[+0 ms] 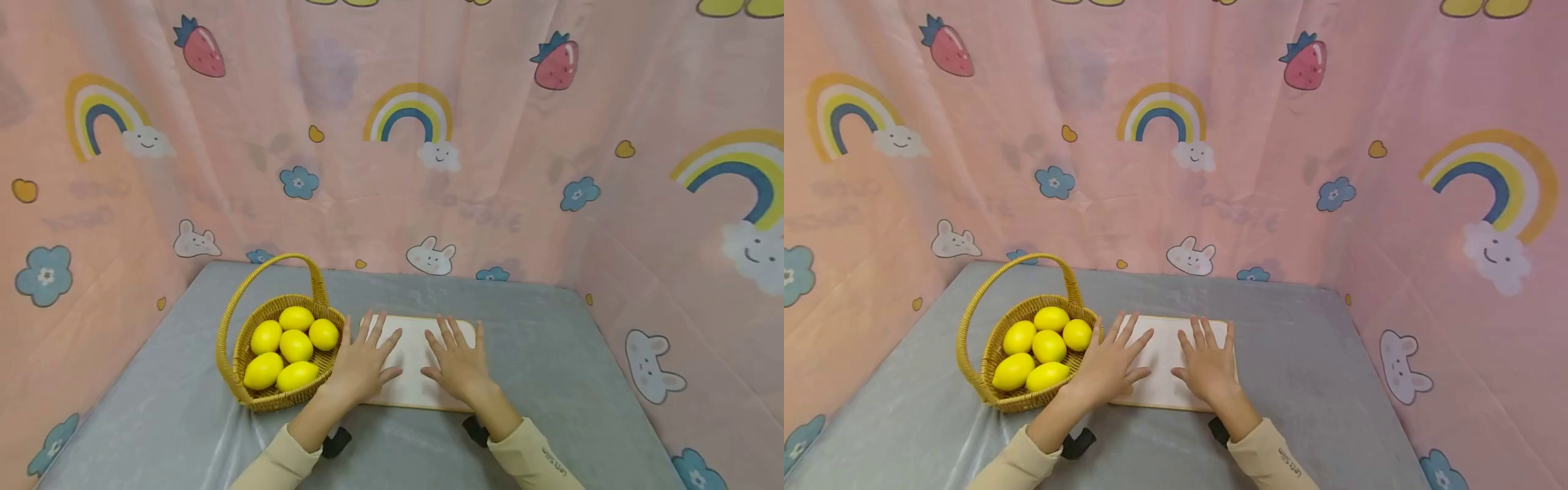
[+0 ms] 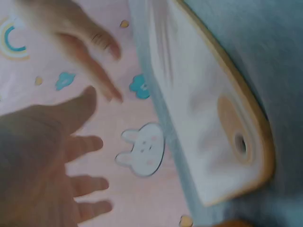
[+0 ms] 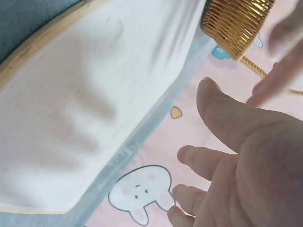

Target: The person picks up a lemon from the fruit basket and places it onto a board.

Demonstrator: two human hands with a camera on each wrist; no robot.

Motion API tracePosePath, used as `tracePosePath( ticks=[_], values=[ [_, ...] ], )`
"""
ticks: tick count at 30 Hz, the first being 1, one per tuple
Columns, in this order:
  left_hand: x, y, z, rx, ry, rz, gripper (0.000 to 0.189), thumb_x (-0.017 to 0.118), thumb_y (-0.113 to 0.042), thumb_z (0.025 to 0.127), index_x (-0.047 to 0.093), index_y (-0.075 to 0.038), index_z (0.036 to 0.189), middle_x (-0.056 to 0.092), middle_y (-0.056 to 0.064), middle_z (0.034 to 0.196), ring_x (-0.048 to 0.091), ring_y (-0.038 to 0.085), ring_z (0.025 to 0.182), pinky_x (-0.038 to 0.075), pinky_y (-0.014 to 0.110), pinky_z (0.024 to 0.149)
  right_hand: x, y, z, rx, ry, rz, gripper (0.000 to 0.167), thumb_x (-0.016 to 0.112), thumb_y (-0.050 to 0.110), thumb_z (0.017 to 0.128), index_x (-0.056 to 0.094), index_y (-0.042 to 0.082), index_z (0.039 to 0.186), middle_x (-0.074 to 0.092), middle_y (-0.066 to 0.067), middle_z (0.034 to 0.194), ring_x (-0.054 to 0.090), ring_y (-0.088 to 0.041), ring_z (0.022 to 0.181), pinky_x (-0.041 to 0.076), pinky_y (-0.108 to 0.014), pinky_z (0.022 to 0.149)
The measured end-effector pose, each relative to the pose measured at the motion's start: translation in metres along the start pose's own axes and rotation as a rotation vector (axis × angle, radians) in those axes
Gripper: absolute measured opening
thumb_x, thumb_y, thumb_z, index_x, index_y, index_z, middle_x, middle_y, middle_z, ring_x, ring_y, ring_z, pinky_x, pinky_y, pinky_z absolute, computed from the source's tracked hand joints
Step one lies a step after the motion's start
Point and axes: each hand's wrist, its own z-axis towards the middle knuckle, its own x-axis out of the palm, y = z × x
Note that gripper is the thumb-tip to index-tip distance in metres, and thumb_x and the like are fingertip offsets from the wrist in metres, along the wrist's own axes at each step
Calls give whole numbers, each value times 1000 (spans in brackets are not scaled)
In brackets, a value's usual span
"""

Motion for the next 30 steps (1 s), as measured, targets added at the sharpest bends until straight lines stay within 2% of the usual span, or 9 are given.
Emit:
tracePosePath(
  ticks=[3,6,9,12,14,16,20,24,30],
  values=[
    [-10,11,-11,39,-144,-99,54,59,-51,97,60,-18,139,55,13,143,48,33,134,34,57,113,-1,1,2,-1,9,4,69,62,50,95,46,13,150,24,-18,162,19,-34,150,2,-73,114],
    [-21,27,-28,75,-405,-193,38,64,-36,97,70,-9,122,69,11,118,64,29,109,51,49,96,-2,3,2,-5,17,22,69,62,50,95,46,13,150,22,-18,162,19,-34,150,0,-73,114],
    [-31,46,-47,140,-784,-249,28,58,-23,98,72,-2,110,72,12,103,67,30,92,56,45,78,-3,6,2,-17,16,51,68,63,48,94,47,11,149,23,-19,162,20,-34,149,-1,-74,113],
    [-42,65,-62,177,-1242,-231,26,53,-14,96,72,3,99,72,17,94,66,35,80,52,45,67,-3,8,1,-26,12,57,67,64,47,94,48,11,148,24,-19,161,21,-35,149,1,-74,113],
    [-48,76,-71,108,-1503,-223,24,54,-14,94,69,4,97,70,20,93,63,39,80,48,41,70,-2,8,1,-25,2,57,67,65,47,93,50,10,147,26,-20,161,22,-35,149,2,-74,114],
    [-50,87,-80,-4,-1648,-284,27,57,-17,91,63,7,101,68,23,98,61,40,86,46,37,78,0,8,1,-18,-10,57,67,67,46,92,51,10,146,28,-20,160,23,-35,148,1,-73,114],
    [-35,104,-103,-208,-1634,-577,45,61,-15,82,48,14,115,64,23,113,57,30,108,34,33,96,2,10,-2,-22,-24,62,66,67,46,92,52,10,145,31,-20,159,25,-36,148,2,-74,114],
    [-1,117,-124,-258,-1455,-810,66,61,-3,75,35,19,131,61,20,121,53,21,120,26,37,110,5,11,-3,-32,-38,61,66,68,46,91,54,10,144,33,-20,157,27,-37,146,4,-74,113],
    [37,125,-138,-352,-1160,-977,76,68,14,71,43,8,142,66,0,119,56,8,117,29,25,111,5,12,1,-38,-48,52,67,68,47,90,53,10,144,33,-19,158,27,-35,147,5,-74,113]
  ],
)
